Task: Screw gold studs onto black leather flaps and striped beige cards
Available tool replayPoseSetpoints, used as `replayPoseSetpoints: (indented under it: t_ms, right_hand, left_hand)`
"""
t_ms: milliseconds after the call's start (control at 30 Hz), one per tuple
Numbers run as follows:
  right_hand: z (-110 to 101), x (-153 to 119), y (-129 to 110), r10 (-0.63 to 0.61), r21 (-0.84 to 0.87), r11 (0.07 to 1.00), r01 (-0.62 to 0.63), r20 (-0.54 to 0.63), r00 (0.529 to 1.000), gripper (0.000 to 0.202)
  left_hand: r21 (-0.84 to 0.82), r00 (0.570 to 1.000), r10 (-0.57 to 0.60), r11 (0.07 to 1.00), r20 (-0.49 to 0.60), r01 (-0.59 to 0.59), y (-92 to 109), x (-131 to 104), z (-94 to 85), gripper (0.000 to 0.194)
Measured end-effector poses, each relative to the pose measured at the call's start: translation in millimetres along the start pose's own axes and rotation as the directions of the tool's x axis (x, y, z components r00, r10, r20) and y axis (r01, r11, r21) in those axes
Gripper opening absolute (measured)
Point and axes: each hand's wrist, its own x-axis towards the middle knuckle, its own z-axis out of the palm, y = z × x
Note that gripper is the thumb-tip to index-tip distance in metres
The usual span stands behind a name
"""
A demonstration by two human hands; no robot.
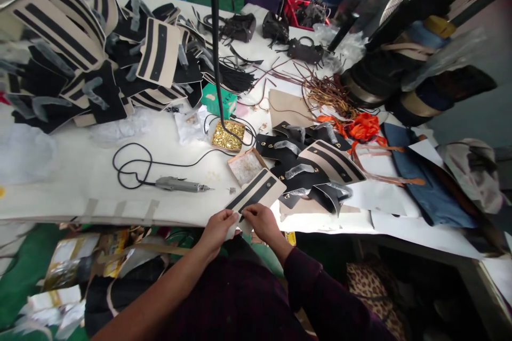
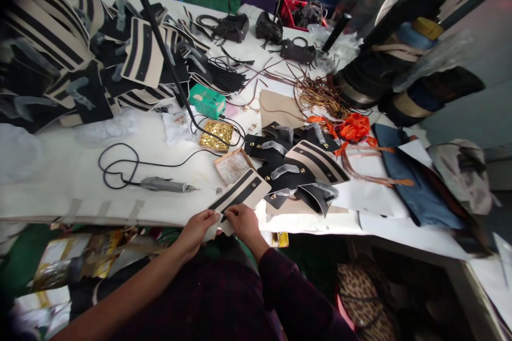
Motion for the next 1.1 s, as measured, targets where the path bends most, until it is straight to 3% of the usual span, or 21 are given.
replayPoseSetpoints:
  t_ms: [200,267,400,533,667,767,933,1100]
  right_hand:
    - [15.1,-6.6,11.1,-0.124,-0.058,0.991,0.119,-0.091,0.988,0.014]
    - [17.6,-6.1,15.2,-0.072,-0.029,0.997,0.069,-0.106,0.992,0.011]
    - [17.5,0.7,20.2,0.078,0.018,0.997,-0.077,-0.110,0.991,0.025]
    - [17.4,5.4,22.4,0.100,0.158,0.983,-0.091,-0.055,0.993,0.013]
    - [15.4,-2.3,18.6,0.023,0.272,0.962,0.005,-0.100,0.995,0.014]
    - [11.5,-11.1,11.7,-0.123,0.298,0.942,0.153,-0.118,0.985,0.017]
    - [6.7,-16.3,0.5,-0.217,0.143,0.963,0.230,-0.106,0.971,0.016]
    - [1.5,-16.5,-2.1,-0.250,0.030,0.967,0.253,-0.089,0.964,0.006]
  left_hand:
    - [0.008,1.000,-0.023,1.000,0.012,0.023,-13.6,6.4,-9.0,0.046]
    - [0.020,0.999,-0.028,0.999,0.022,0.028,-17.5,6.3,-10.8,0.046]
    - [0.044,0.999,-0.012,0.999,0.053,0.009,-23.9,7.6,-13.3,0.044]
    - [0.092,0.997,0.027,0.995,0.072,-0.034,-27.2,11.1,-15.7,0.043]
    - [0.179,0.993,0.088,0.979,0.078,-0.101,-23.7,10.9,-16.9,0.042]
    - [0.244,0.987,0.119,0.959,0.105,-0.142,-16.6,7.4,-14.9,0.043]
    - [0.365,0.972,0.169,0.905,0.164,-0.219,-6.3,4.0,-9.5,0.043]
    - [0.484,0.958,0.250,0.826,0.143,-0.288,-3.6,5.6,-7.1,0.035]
